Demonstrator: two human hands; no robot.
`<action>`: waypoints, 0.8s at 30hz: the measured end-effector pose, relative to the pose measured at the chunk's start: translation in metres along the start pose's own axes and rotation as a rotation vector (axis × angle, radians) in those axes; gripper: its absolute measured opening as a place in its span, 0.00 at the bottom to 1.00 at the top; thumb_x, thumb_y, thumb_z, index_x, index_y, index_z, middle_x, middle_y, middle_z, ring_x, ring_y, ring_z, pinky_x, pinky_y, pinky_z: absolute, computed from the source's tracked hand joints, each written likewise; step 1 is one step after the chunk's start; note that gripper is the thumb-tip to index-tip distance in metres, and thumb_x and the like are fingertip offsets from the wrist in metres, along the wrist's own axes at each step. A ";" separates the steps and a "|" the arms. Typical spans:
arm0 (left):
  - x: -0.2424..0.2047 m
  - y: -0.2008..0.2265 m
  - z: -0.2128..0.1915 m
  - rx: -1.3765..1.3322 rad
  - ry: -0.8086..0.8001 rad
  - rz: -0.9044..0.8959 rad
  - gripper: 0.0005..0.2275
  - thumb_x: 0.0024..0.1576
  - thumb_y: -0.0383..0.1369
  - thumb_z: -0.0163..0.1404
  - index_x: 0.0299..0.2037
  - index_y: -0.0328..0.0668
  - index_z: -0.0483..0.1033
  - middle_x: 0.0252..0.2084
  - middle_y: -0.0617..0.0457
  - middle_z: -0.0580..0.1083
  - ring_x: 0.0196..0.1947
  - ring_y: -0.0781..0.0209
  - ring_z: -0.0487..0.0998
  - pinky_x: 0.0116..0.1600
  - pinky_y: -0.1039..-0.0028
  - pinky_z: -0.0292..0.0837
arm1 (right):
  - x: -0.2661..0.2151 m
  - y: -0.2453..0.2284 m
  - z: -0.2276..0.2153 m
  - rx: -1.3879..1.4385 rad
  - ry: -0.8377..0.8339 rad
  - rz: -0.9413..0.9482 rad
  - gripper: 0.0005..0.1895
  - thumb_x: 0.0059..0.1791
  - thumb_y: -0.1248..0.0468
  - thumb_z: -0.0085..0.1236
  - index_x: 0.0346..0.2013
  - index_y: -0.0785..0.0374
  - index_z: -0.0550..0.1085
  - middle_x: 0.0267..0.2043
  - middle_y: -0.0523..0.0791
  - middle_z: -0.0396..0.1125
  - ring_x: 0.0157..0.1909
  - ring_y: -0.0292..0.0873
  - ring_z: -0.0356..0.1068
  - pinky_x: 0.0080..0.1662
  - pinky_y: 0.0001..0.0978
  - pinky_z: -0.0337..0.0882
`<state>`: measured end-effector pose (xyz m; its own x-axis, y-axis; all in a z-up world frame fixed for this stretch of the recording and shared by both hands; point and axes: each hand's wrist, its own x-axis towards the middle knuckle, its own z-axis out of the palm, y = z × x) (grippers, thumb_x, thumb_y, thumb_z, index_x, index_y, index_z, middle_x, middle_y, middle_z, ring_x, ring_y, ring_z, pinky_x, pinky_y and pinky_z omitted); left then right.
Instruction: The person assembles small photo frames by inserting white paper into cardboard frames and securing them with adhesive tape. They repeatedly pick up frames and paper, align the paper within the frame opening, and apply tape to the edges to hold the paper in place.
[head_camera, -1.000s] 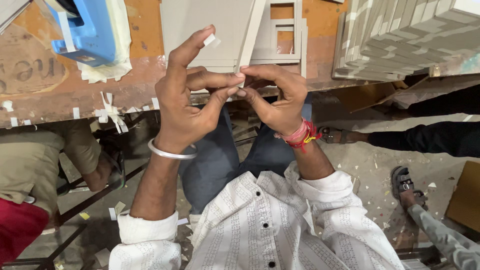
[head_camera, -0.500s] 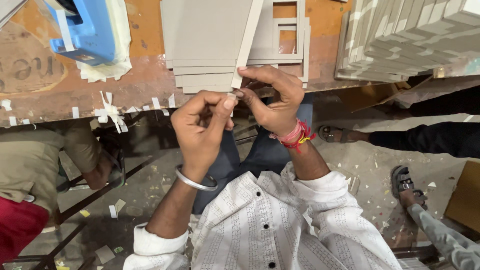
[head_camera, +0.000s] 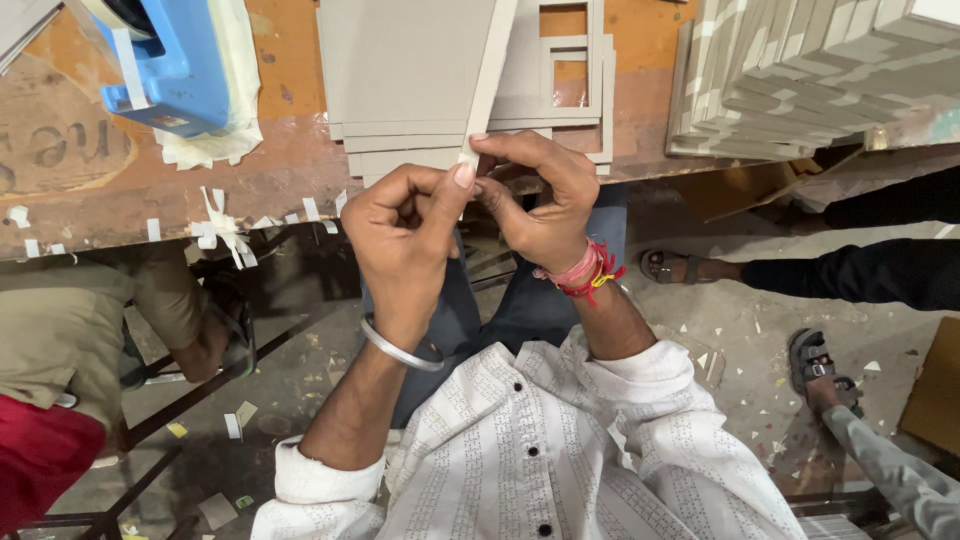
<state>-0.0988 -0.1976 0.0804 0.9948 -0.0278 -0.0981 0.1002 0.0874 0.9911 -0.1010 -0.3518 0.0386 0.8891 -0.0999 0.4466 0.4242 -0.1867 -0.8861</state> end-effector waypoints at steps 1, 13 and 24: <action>0.001 -0.003 -0.001 0.022 0.005 0.004 0.09 0.61 0.31 0.59 0.31 0.32 0.79 0.18 0.64 0.64 0.18 0.79 0.60 0.24 0.83 0.52 | -0.001 0.000 -0.001 0.009 -0.001 0.007 0.18 0.49 0.78 0.66 0.52 0.67 0.76 0.42 0.48 0.74 0.41 0.37 0.77 0.41 0.23 0.77; -0.002 -0.037 -0.011 0.042 0.072 0.222 0.08 0.62 0.25 0.62 0.44 0.34 0.74 0.33 0.61 0.70 0.30 0.78 0.64 0.34 0.83 0.57 | -0.019 0.017 0.010 0.066 0.080 0.023 0.23 0.49 0.77 0.71 0.53 0.65 0.69 0.46 0.45 0.68 0.42 0.33 0.71 0.44 0.23 0.73; 0.034 -0.005 0.008 -0.403 -0.047 -0.106 0.14 0.61 0.32 0.58 0.53 0.38 0.68 0.27 0.60 0.72 0.27 0.74 0.68 0.30 0.83 0.58 | -0.006 0.003 0.015 -0.015 0.048 0.095 0.23 0.46 0.80 0.67 0.53 0.66 0.73 0.39 0.43 0.71 0.40 0.35 0.74 0.43 0.23 0.75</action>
<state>-0.0657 -0.2069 0.0731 0.9776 -0.1024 -0.1838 0.2104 0.4638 0.8606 -0.1029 -0.3370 0.0314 0.9158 -0.1646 0.3663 0.3353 -0.1886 -0.9230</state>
